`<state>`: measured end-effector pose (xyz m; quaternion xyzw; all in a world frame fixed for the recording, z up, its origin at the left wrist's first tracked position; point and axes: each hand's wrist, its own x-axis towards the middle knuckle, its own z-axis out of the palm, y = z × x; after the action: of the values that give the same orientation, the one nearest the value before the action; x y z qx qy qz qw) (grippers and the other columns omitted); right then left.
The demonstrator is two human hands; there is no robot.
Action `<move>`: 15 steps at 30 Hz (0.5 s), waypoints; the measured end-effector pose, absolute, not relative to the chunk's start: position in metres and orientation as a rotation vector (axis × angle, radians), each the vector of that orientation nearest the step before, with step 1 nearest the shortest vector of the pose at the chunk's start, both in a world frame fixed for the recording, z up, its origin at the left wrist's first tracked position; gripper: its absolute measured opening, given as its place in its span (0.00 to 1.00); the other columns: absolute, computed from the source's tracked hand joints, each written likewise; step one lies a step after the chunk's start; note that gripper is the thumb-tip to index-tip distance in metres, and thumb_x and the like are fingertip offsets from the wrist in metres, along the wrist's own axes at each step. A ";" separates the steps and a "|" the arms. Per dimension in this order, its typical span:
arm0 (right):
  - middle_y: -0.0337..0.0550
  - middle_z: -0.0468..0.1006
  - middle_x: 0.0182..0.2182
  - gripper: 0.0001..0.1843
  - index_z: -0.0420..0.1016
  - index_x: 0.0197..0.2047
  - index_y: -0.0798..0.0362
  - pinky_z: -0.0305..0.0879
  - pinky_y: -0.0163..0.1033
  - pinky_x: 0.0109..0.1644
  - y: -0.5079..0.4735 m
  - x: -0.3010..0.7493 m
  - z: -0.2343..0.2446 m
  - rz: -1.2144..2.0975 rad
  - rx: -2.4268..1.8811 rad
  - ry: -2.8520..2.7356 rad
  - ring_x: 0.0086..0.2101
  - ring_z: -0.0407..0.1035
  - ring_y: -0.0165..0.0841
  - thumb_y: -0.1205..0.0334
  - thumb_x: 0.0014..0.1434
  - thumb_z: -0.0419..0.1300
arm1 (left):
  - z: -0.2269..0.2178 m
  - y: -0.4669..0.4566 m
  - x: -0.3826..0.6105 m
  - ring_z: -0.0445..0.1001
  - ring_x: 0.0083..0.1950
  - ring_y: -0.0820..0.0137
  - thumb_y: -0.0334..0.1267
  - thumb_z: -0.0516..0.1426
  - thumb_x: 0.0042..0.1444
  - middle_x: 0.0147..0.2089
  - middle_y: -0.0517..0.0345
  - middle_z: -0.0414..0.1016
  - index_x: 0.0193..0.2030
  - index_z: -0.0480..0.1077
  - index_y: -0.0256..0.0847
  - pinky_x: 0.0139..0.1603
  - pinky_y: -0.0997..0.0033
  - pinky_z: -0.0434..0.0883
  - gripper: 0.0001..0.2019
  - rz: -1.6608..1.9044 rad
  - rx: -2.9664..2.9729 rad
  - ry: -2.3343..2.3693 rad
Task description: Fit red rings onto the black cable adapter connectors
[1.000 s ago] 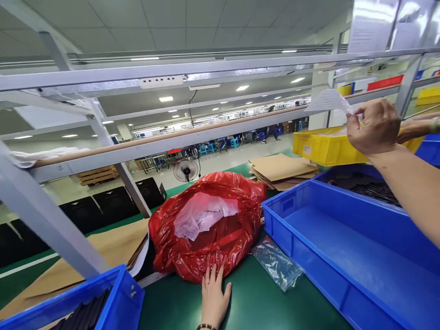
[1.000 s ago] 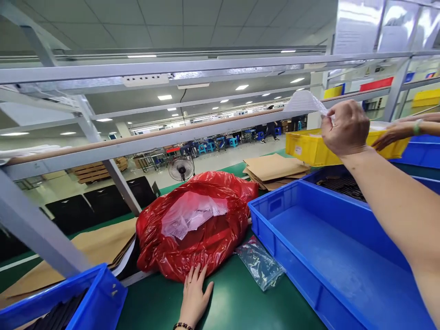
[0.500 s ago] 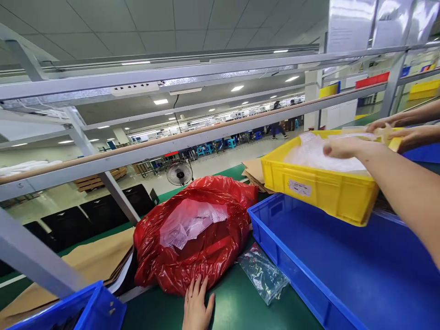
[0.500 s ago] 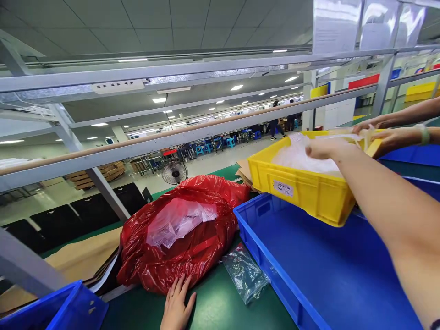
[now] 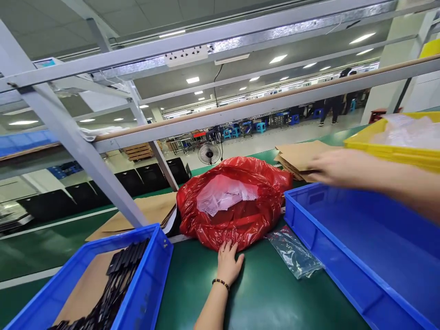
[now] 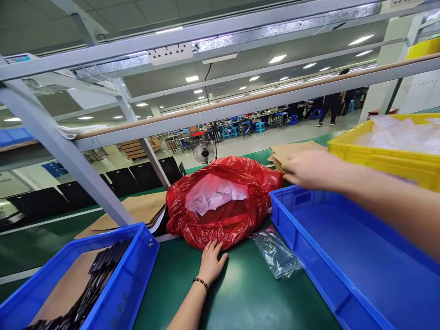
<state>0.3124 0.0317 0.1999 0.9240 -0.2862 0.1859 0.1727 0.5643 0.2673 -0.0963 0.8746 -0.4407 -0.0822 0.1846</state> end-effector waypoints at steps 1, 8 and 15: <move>0.45 0.77 0.29 0.11 0.77 0.30 0.50 0.63 0.39 0.33 0.045 0.340 0.188 0.303 2.668 -0.677 0.31 0.71 0.37 0.55 0.54 0.57 | -0.093 0.267 0.568 0.54 0.64 0.63 0.47 0.48 0.55 0.61 0.52 0.61 0.57 0.64 0.39 0.65 0.63 0.51 0.25 -0.232 2.419 -1.189; 0.57 0.73 0.38 0.15 0.74 0.38 0.62 0.63 0.42 0.38 0.059 0.510 0.110 0.364 2.696 -0.490 0.37 0.69 0.43 0.61 0.58 0.51 | -0.042 0.266 0.643 0.53 0.64 0.59 0.45 0.47 0.56 0.62 0.41 0.54 0.62 0.52 0.34 0.63 0.59 0.53 0.28 0.286 2.253 -0.607; 0.64 0.52 0.60 0.33 0.51 0.62 0.64 0.44 0.54 0.59 0.021 0.626 0.064 0.747 2.578 -0.599 0.58 0.48 0.50 0.62 0.55 0.54 | -0.024 0.244 0.725 0.40 0.67 0.44 0.49 0.57 0.47 0.68 0.38 0.38 0.66 0.35 0.37 0.61 0.43 0.50 0.46 0.305 2.488 -0.298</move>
<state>0.6255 0.0210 0.0641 0.9195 -0.2137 0.2664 0.1947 0.7249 0.2437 -0.0236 0.9391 -0.1126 0.1151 0.3036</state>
